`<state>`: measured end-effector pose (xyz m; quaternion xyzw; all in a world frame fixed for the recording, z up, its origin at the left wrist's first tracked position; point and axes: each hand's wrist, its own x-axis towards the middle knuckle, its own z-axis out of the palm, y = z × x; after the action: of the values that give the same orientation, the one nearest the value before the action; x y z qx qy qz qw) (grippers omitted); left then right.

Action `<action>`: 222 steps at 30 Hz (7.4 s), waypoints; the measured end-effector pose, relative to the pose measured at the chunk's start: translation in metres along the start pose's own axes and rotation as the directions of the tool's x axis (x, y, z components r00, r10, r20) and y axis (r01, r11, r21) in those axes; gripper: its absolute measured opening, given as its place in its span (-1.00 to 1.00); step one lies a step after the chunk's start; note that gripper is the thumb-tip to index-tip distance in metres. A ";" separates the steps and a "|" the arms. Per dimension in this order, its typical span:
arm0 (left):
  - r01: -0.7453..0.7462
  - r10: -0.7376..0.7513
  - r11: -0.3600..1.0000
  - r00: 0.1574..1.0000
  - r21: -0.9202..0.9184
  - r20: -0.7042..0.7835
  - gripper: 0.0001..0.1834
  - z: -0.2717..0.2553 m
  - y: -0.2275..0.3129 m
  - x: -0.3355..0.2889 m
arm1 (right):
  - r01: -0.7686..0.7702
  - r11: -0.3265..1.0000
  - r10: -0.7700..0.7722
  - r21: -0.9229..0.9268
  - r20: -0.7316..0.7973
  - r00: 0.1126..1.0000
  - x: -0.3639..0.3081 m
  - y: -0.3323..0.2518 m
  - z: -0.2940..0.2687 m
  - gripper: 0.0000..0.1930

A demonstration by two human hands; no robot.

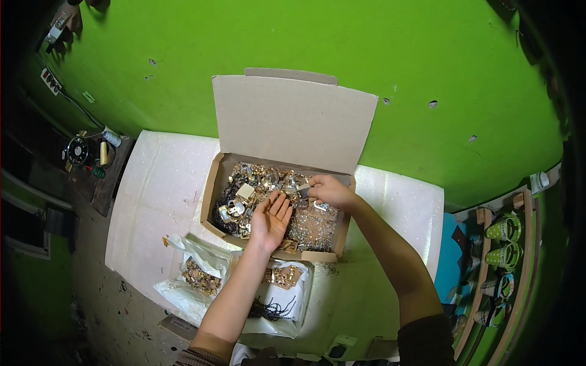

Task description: Sorting and inspecting small metal shoe buckles and decorative hardware components on a workshop table.

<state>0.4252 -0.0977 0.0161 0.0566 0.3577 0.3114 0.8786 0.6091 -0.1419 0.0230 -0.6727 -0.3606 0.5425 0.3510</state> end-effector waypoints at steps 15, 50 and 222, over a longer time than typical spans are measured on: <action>0.160 -0.099 0.968 0.951 -0.193 0.292 -0.66 -0.008 0.016 -0.001 | 0.302 0.901 -0.276 -0.311 0.125 0.953 -0.016 -0.054 0.034 -0.79; 0.091 0.027 0.887 0.969 -0.453 0.247 -0.60 -0.004 0.031 -0.013 | 0.514 0.550 -0.427 -0.658 0.307 0.851 -0.019 0.033 0.052 -0.33; 0.068 -0.007 0.924 0.987 -0.377 0.162 -0.70 0.026 0.003 -0.059 | 0.379 0.881 -0.378 0.282 -0.062 0.924 -0.103 -0.078 0.056 -0.72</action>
<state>0.4081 -0.1269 0.0710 -0.0978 0.2210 0.3526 0.9040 0.5302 -0.1877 0.1301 -0.5322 -0.4010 0.5087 0.5451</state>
